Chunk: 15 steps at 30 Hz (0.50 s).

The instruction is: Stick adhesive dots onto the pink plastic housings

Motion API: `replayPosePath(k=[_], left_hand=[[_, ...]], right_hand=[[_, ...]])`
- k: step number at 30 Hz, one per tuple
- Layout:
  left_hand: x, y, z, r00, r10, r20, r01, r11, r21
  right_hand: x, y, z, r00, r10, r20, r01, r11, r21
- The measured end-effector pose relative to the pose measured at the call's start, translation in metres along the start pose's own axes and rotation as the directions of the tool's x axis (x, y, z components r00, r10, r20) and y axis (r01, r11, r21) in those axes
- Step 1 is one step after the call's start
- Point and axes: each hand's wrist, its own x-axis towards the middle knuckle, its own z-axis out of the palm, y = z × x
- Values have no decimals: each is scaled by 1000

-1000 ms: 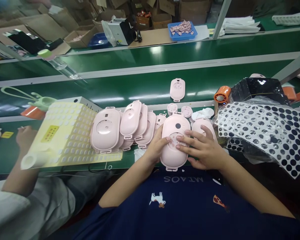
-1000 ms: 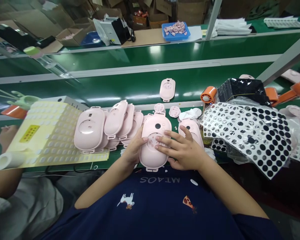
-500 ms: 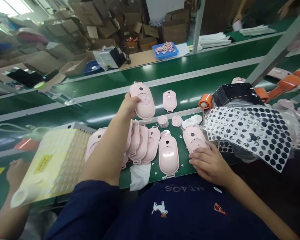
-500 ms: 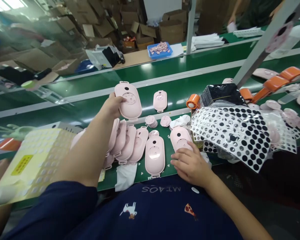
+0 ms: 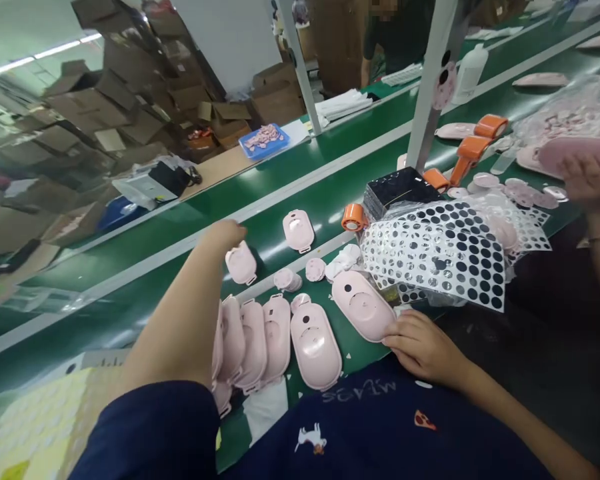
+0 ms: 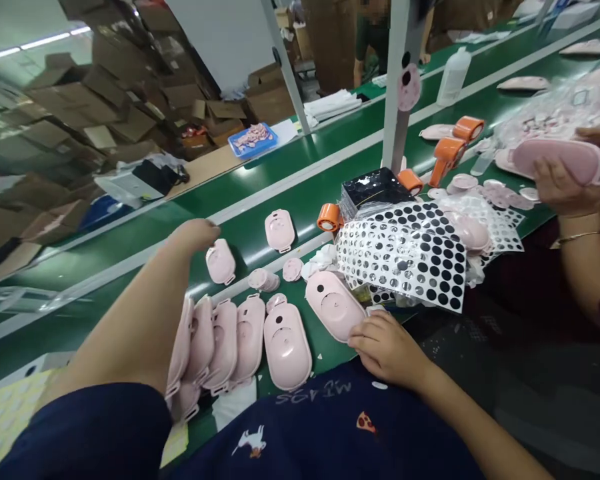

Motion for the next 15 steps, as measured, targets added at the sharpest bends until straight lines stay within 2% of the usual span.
replayPosePath(k=[2,4,6,8,10,11,13,15], left_hand=[[-16,-8,19,987,-157,24,155,985,78],[-44,-18,55,970,-229,80,219,969,110],[-76,-29,101,961,-160,225,127,979,157],[-106,-40,144,966,-83,244,25,972,234],[-129,-53,173,969,-86,232,36,977,209],[-136,-60,183,969,-101,226,70,988,141],[-145,-74,195,970,-126,208,153,981,-118],[-148,-86,202,977,-147,157,202,876,-437]], right_hand=[[10,3,7,1000,-27,3,27,1000,4],[19,6,17,1000,-4,-3,4,999,-46],[24,9,27,994,109,-6,-109,982,-155],[24,12,38,967,254,8,-242,931,-274],[19,15,49,940,339,40,-308,893,-328],[17,16,54,933,355,55,-320,892,-318],[13,17,61,930,363,54,-339,906,-252],[12,16,63,936,351,5,-345,924,-165]])
